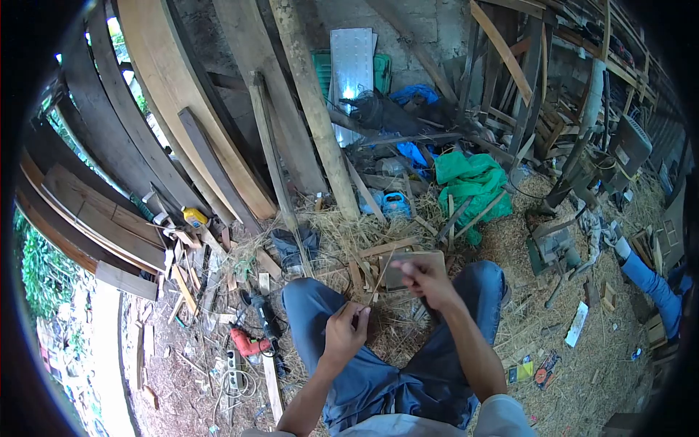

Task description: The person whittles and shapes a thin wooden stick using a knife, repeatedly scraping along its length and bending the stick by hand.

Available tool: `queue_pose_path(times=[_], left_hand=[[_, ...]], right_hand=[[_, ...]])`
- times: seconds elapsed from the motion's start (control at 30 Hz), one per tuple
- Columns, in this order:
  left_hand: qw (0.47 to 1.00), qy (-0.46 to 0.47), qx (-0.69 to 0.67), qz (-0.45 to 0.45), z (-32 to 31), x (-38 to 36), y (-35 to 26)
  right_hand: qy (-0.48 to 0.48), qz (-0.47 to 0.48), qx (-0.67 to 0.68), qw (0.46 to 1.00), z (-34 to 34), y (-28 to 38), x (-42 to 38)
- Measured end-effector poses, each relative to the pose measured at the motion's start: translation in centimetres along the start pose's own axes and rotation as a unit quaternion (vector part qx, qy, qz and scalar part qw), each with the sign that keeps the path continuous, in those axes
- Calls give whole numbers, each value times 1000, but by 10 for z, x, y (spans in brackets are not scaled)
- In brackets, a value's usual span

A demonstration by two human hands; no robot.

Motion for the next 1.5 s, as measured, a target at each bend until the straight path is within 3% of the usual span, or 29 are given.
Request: queue_pose_path(times=[0.1,0.33,0.6,0.8,0.93,1.0,1.07,1.13,1.2,1.23,1.3,1.4,1.5], left_hand=[[999,20,-2,-43,-7,-1,-6],[995,37,27,-85,-2,-9,-17],[994,26,45,-95,-4,-6,-18],[993,49,54,-96,0,-7,-14],[990,20,38,-133,3,-15,-9],[995,17,40,-88,11,-20,0],[998,-1,25,-62,17,-15,11],[999,-24,14,-28,21,-13,16],[992,-28,-108,51,20,-4,18],[992,-32,-108,54,19,0,13],[956,-55,-259,126,19,8,5],[938,-93,-309,125,26,26,-12],[931,-77,-334,124,31,38,-34]], right_hand=[[59,-53,-19,997,-17,-21,5],[21,-70,-27,997,13,-10,9],[72,-96,-10,993,-10,-22,4],[50,-77,-22,996,-3,-20,8],[-55,-38,-60,996,26,-11,14],[-93,-10,-44,995,41,2,14],[-161,77,-134,975,51,18,11],[-148,99,-151,972,27,22,3],[-87,236,-212,944,-12,39,-12],[-83,234,-212,945,-24,48,-19],[-23,230,-208,951,-46,63,-33],[27,234,-256,938,-56,72,-43],[57,231,-222,946,-63,75,-49]])
Point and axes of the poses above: each hand's wrist, its own x-axis towards the middle knuckle, its own z-axis out of the back of the hand, y = z × x, the point moved 4 cm from there along x, towards the middle knuckle, and after that the axes turned 8 degrees about -x, right-handed, at the moved point
